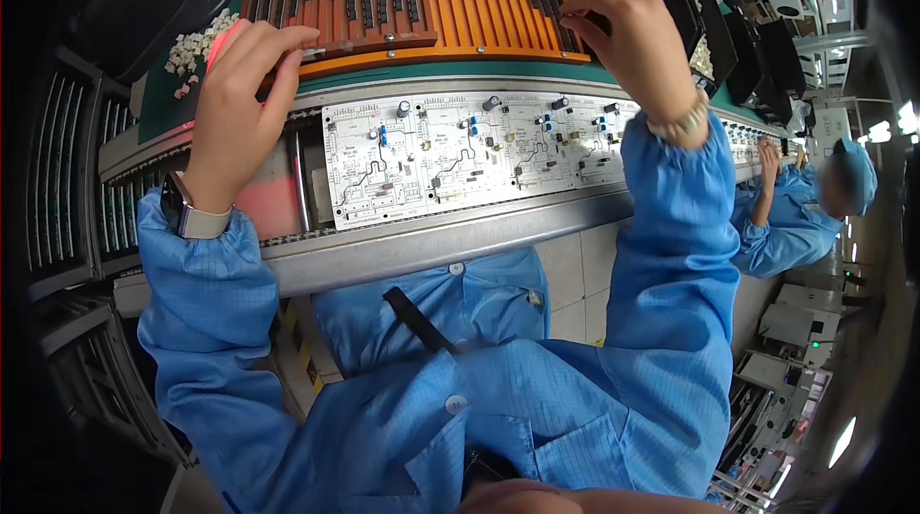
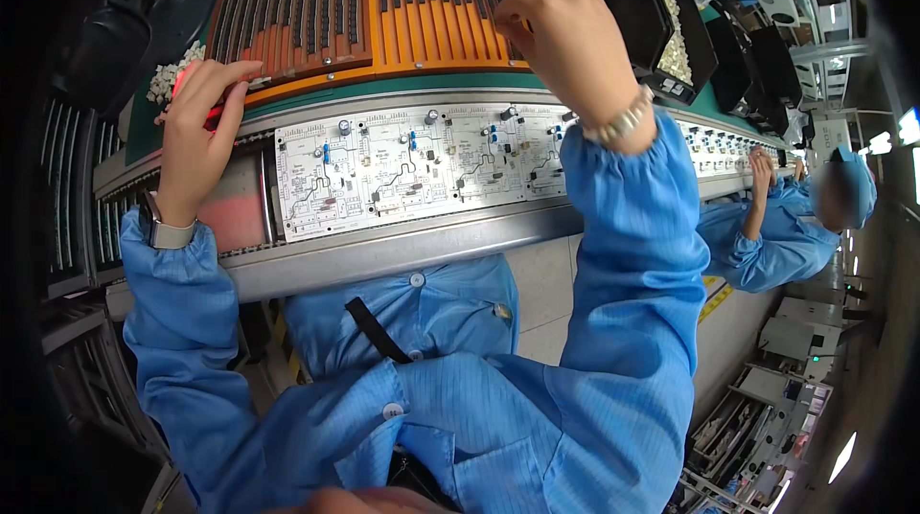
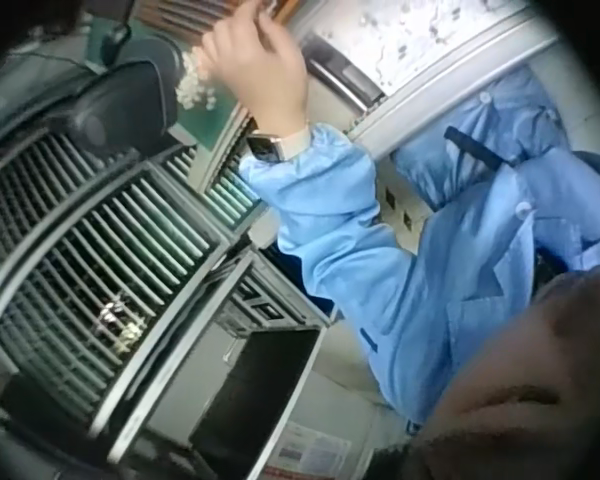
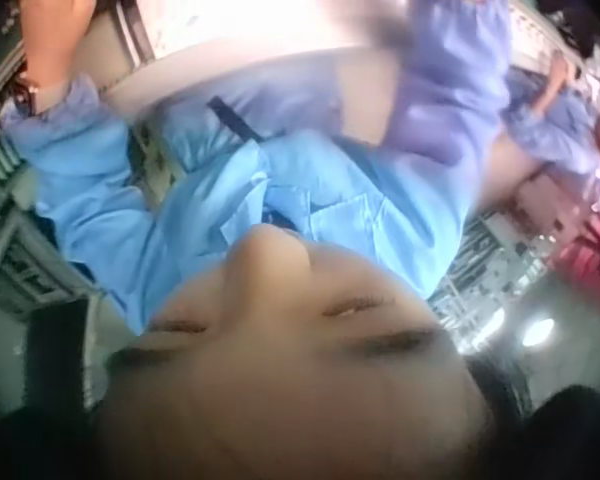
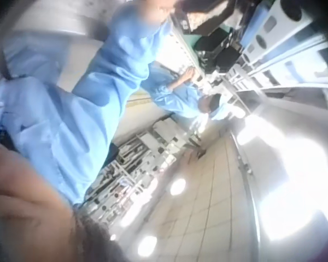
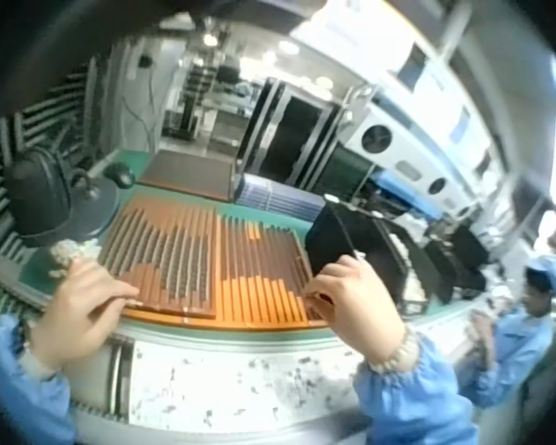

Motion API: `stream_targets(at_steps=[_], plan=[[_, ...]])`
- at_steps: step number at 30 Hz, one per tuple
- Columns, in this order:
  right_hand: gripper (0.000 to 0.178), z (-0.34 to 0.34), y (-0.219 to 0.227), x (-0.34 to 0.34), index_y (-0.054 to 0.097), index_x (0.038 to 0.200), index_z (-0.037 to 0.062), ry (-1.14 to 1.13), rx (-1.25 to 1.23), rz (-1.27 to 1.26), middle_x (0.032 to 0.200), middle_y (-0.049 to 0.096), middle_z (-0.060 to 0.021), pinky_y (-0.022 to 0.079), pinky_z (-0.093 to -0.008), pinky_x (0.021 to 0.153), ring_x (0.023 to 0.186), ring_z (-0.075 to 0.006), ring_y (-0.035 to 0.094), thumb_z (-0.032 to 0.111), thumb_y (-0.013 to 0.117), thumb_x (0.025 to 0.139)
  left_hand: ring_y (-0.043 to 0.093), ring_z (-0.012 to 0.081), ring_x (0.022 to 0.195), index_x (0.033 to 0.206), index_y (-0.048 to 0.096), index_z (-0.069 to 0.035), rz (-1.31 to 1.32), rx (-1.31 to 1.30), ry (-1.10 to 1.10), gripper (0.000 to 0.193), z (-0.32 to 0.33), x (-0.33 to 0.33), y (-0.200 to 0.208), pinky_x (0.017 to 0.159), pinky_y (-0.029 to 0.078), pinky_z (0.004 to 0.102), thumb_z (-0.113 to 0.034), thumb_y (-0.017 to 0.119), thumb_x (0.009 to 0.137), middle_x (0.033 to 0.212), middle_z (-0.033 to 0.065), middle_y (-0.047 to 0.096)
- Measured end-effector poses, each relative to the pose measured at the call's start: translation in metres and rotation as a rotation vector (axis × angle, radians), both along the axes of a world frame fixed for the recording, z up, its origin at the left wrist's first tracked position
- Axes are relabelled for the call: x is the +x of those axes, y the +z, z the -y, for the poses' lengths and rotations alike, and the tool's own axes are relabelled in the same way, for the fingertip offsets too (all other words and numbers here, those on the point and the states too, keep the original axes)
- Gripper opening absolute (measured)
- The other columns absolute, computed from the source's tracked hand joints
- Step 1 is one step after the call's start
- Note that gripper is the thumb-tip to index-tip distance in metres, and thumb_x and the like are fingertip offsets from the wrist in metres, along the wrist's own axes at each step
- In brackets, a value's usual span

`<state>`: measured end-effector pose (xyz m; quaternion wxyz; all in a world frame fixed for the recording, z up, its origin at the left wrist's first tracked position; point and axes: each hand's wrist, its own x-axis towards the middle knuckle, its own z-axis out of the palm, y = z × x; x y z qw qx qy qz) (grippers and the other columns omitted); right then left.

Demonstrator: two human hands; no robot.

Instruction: Manually populating a printed circuit board with electronic components.

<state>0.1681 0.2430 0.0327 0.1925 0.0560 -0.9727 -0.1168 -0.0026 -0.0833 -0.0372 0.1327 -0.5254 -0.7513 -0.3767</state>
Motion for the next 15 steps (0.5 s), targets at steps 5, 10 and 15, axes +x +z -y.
stream_targets(at_steps=[5, 10, 15], plan=[[0.012, -0.018, -0.037, -0.021, 0.08, 0.093, 0.0148, -0.128, 0.216, 0.12, 0.091, 0.07, 0.0033, 0.045, -0.0332, 0.088, 0.093, -0.0176, 0.058, 0.015, 0.075, 0.082, 0.059, 0.0302, 0.084, 0.107, 0.066, 0.002, 0.018, -0.005, 0.0, 0.016, 0.001, -0.001, -0.001, 0.074, 0.047, 0.0377, 0.0, 0.06, 0.092, 0.09, 0.014, 0.061], [0.017, -0.016, -0.046, -0.023, 0.08, 0.094, 0.0169, -0.237, 0.284, 0.15, 0.091, 0.071, 0.0044, 0.044, -0.034, 0.089, 0.095, -0.0173, 0.058, 0.012, 0.074, 0.08, 0.06, 0.0305, 0.086, 0.107, 0.066, 0.002, 0.053, 0.003, 0.004, 0.016, 0.003, -0.001, -0.004, 0.075, 0.048, 0.038, 0.0, 0.06, 0.092, 0.09, 0.0142, 0.062], [0.015, -0.013, -0.045, -0.023, 0.081, 0.093, 0.017, -0.264, 0.269, 0.183, 0.092, 0.071, 0.0039, 0.043, -0.034, 0.09, 0.095, -0.0176, 0.058, 0.013, 0.073, 0.08, 0.061, 0.0311, 0.087, 0.107, 0.066, 0.002, -0.051, -0.055, 0.013, 0.016, 0.004, -0.003, -0.002, 0.075, 0.049, 0.0381, -0.001, 0.06, 0.092, 0.092, 0.0142, 0.062]])
